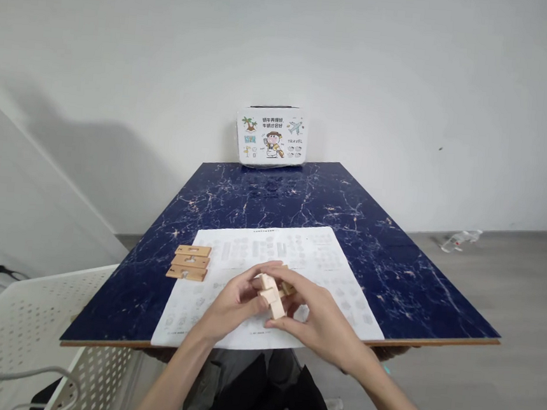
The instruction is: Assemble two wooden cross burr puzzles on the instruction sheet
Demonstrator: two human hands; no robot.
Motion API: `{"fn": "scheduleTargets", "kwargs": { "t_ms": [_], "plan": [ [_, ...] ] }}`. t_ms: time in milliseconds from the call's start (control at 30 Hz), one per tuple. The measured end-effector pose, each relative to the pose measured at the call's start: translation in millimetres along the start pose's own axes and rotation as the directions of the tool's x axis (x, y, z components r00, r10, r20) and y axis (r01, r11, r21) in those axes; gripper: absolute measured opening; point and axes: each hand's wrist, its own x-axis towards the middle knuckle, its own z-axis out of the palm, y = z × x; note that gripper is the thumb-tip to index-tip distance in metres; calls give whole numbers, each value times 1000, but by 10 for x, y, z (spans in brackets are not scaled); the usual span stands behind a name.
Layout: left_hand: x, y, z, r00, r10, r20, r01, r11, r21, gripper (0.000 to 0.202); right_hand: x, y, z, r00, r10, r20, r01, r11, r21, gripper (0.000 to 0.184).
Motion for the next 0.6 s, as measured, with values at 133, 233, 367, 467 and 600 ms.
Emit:
{"fn": "scheduleTargets", "kwargs": {
  "t_ms": [133, 233, 367, 467, 600],
  "plan": [
    [-37, 5, 125, 983, -17, -181, 20, 1000, 14, 44, 34, 97, 152, 991, -42, -131, 20, 986, -167, 66],
    [-62, 41, 187, 970, -18, -242, 30, 998, 48, 38, 70, 109, 258, 980, -54, -189, -4, 955, -295, 58],
    [-82, 77, 210, 968, -39, -249, 51, 998, 45, 37, 104, 89, 346, 976, -33, -215, -47, 933, -357, 51],
    [-86, 64, 176, 959, -35, -282, 47, 998, 38, 40, 76, 94, 313, 988, -13, -152, -36, 947, -319, 68],
    [-69, -9, 58, 913, -30, -407, 94, 986, 137, 44, -32, 167, 155, 977, 1, -214, -59, 963, -264, 68]
  ]
}}
